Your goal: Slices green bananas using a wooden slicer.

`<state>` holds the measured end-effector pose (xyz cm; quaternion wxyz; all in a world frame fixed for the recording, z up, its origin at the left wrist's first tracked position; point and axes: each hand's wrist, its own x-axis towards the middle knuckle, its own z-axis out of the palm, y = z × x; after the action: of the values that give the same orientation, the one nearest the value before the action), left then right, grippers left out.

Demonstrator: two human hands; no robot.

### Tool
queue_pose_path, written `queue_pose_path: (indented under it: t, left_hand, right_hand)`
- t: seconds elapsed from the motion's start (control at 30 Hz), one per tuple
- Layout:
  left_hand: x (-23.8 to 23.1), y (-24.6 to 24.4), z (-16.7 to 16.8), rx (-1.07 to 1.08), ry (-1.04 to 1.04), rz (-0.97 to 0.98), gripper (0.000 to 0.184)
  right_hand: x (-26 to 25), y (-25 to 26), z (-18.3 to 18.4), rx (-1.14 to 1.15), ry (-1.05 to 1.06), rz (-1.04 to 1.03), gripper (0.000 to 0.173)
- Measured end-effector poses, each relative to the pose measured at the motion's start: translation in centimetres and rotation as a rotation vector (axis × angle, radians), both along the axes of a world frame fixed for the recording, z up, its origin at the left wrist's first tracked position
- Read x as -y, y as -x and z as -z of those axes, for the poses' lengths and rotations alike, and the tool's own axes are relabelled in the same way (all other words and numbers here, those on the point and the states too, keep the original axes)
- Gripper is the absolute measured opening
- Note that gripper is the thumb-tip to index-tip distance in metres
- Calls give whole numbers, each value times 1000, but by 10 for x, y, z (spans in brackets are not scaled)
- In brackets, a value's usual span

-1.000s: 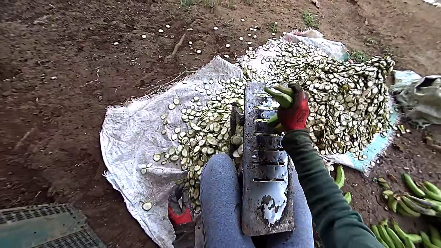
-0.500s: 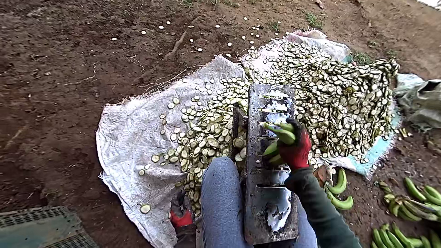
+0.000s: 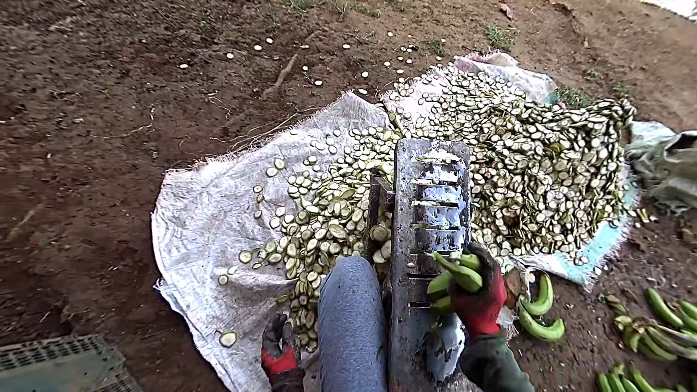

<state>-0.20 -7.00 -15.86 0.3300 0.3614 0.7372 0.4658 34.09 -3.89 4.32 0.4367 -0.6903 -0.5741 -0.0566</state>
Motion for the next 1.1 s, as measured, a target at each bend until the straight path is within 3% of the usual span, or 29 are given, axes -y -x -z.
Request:
queue_pose_path:
  t: [0.17,0.23,0.3,0.47,0.53,0.67,0.73,0.83,0.9,1.03,1.1]
  left_hand:
    - [-12,-6,-19,24,-148,-10,48]
    - [-9,-6,-25,48,-166,-19,48]
    - [-6,-3,-22,42,-165,-12,47]
    - [7,7,0,17,-71,-1,48]
    - [3,4,2,34,-45,-18,48]
    - [-14,-6,-14,64,-89,-40,45]
    - [-22,-8,-21,90,-163,-50,45]
    - [-30,-12,-43,125,-265,-56,46]
    - [-34,-13,-59,130,-333,-50,47]
    - [-42,-18,-90,130,-506,29,48]
    - [-51,-29,-114,80,-631,77,44]
  right_hand:
    - [-182,-23,-35,83,39,58,69]
    - [-199,-26,-42,54,73,47,70]
    - [-154,-22,-36,24,77,11,71]
    - [49,13,28,-29,-61,-84,56]
    - [52,16,35,-10,-70,-173,55]
    - [-91,-13,9,147,-128,-196,54]
    - [-166,-29,-7,144,-114,-166,63]
    - [-208,-35,-19,91,-101,-136,66]
    - [-154,-23,-11,53,-52,-172,66]
    - [31,10,44,-44,-113,-252,55]
    - [79,20,61,-58,-101,-274,58]
